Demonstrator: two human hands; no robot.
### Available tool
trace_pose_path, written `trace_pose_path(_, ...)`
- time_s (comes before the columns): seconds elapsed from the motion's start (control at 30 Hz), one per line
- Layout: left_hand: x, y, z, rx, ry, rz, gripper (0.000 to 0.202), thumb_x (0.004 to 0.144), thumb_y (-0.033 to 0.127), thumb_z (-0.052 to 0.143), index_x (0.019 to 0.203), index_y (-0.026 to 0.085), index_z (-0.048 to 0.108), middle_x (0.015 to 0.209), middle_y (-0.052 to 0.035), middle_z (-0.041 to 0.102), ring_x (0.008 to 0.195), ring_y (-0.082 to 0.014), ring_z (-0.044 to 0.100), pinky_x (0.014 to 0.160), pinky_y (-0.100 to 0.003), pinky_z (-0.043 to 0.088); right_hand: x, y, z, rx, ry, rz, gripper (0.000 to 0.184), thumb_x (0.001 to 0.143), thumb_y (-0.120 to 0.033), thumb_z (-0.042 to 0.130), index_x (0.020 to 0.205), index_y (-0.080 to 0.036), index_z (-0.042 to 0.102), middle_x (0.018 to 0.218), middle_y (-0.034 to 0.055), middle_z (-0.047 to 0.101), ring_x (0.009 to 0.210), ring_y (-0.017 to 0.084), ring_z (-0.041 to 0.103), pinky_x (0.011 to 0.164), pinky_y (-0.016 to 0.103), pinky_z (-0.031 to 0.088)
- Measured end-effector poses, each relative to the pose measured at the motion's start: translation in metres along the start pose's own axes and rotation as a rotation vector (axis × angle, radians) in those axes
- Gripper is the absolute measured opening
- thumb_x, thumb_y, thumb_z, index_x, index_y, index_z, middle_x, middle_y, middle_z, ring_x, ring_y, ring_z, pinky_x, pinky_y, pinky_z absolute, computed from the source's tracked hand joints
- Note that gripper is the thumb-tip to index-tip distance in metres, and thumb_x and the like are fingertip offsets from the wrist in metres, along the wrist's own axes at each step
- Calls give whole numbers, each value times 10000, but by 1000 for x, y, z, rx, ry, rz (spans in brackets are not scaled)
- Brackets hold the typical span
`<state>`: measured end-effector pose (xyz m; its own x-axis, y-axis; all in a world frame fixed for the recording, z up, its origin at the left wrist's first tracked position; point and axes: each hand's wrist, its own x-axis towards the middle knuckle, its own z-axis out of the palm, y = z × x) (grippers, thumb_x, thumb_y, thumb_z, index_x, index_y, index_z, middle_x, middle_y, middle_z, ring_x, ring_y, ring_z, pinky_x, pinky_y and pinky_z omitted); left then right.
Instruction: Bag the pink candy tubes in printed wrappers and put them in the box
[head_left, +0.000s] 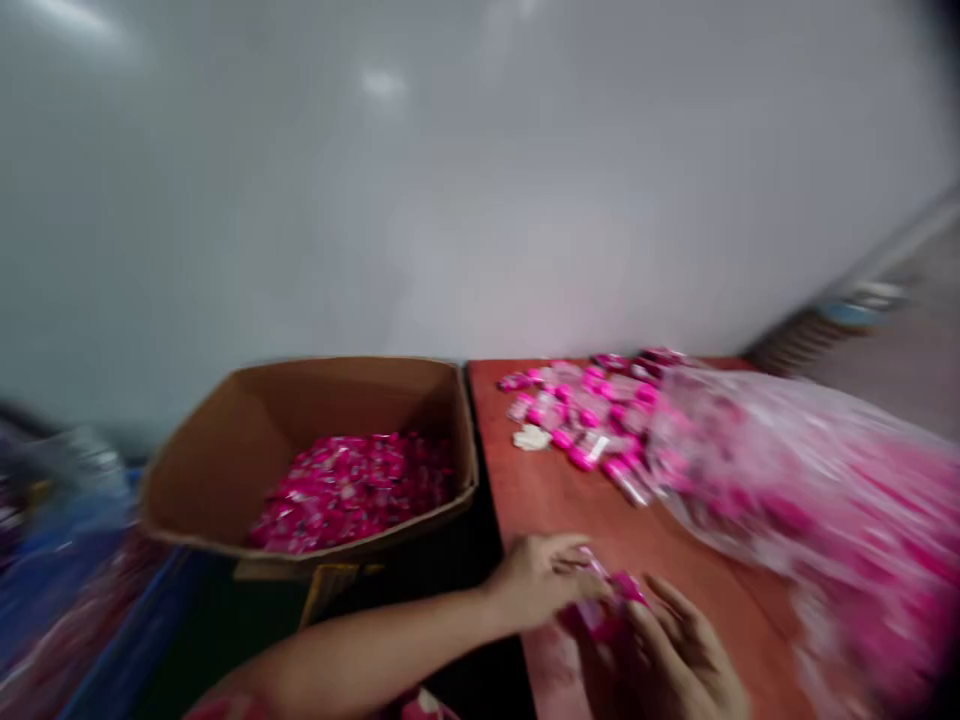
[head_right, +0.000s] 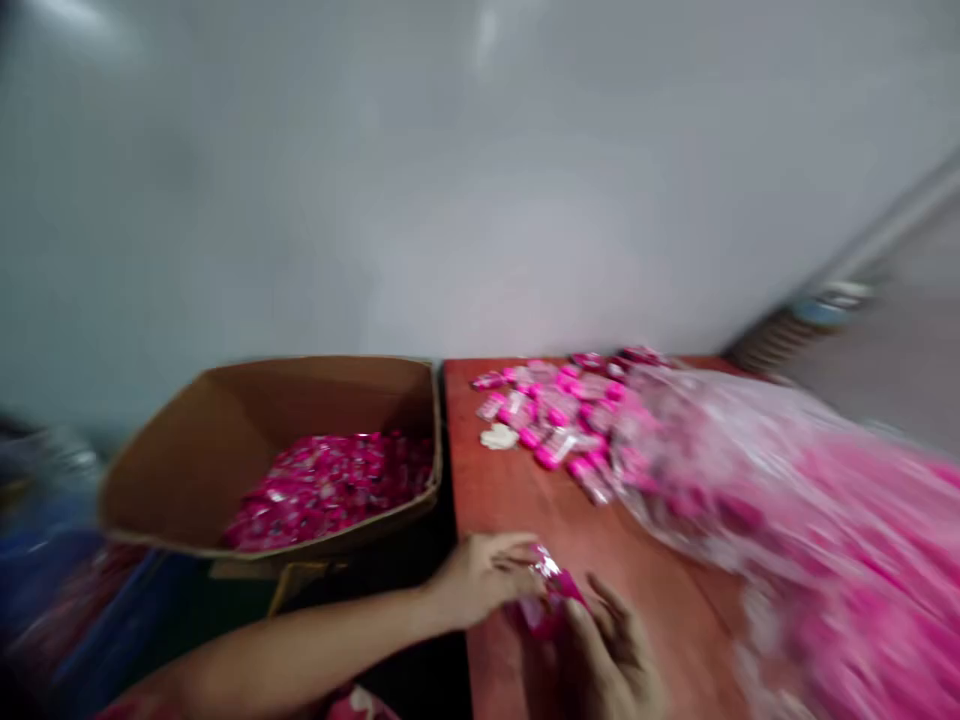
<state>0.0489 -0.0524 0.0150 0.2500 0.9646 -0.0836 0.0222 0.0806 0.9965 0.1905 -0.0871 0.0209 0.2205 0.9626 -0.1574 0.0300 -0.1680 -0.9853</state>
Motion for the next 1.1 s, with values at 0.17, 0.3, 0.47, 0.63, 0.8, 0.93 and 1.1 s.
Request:
trace_pose_path(0.17,8,-2,-20,-78,-246,-146,320,703,407,601,721,105,707,633,-52,662,596,-164,594,599,-263,457,14,-4,4,129,-25,79,442,591,-369,748,955,-201,560,749,16,672,682,193,624,615,284,491)
trace_pose_path(0.3,5,-2,-21,-196,-175,-266,296,655,405,652,639,111,683,544,-20,602,540,-141,575,574,-260,476,21,-12,15,28,-159,17,344,643,-346,714,907,-177,572,726,28,664,676,181,608,629,285,475)
trace_pose_path(0.47,11,-1,-25,-348,-89,-319,311,600,411,705,596,102,668,542,-24,588,528,-141,585,577,-282,510,50,-30,16,-254,-363,-99,266,739,-400,610,880,-175,589,749,29,652,692,188,605,615,282,462)
trace_pose_path(0.63,16,-2,-37,-357,-35,-363,270,629,352,704,576,89,667,576,-57,635,573,-145,614,551,-227,487,119,-41,1,-1065,-30,-382,284,858,-366,437,972,-171,608,890,102,652,785,230,606,667,312,417)
trace_pose_path(0.8,22,-7,-41,-446,86,-426,280,597,348,733,554,88,641,557,-58,633,509,-117,586,501,-206,476,164,-28,0,-1460,15,-354,291,878,-357,397,1023,-184,580,975,127,616,900,258,579,642,298,401)
trace_pose_path(0.93,31,-8,-47,-561,175,-506,286,564,332,764,565,83,623,536,-51,618,467,-104,567,464,-199,476,170,-26,-2,-1456,-81,-285,287,819,-412,493,972,-190,590,963,117,613,896,250,578,648,288,395)
trace_pose_path(1.1,44,-5,-50,-744,254,-556,252,550,257,787,618,89,612,557,-31,610,453,-98,561,414,-191,482,147,-26,-11,-1273,-57,-239,267,788,-441,518,837,-184,571,763,75,628,721,231,597,580,286,387)
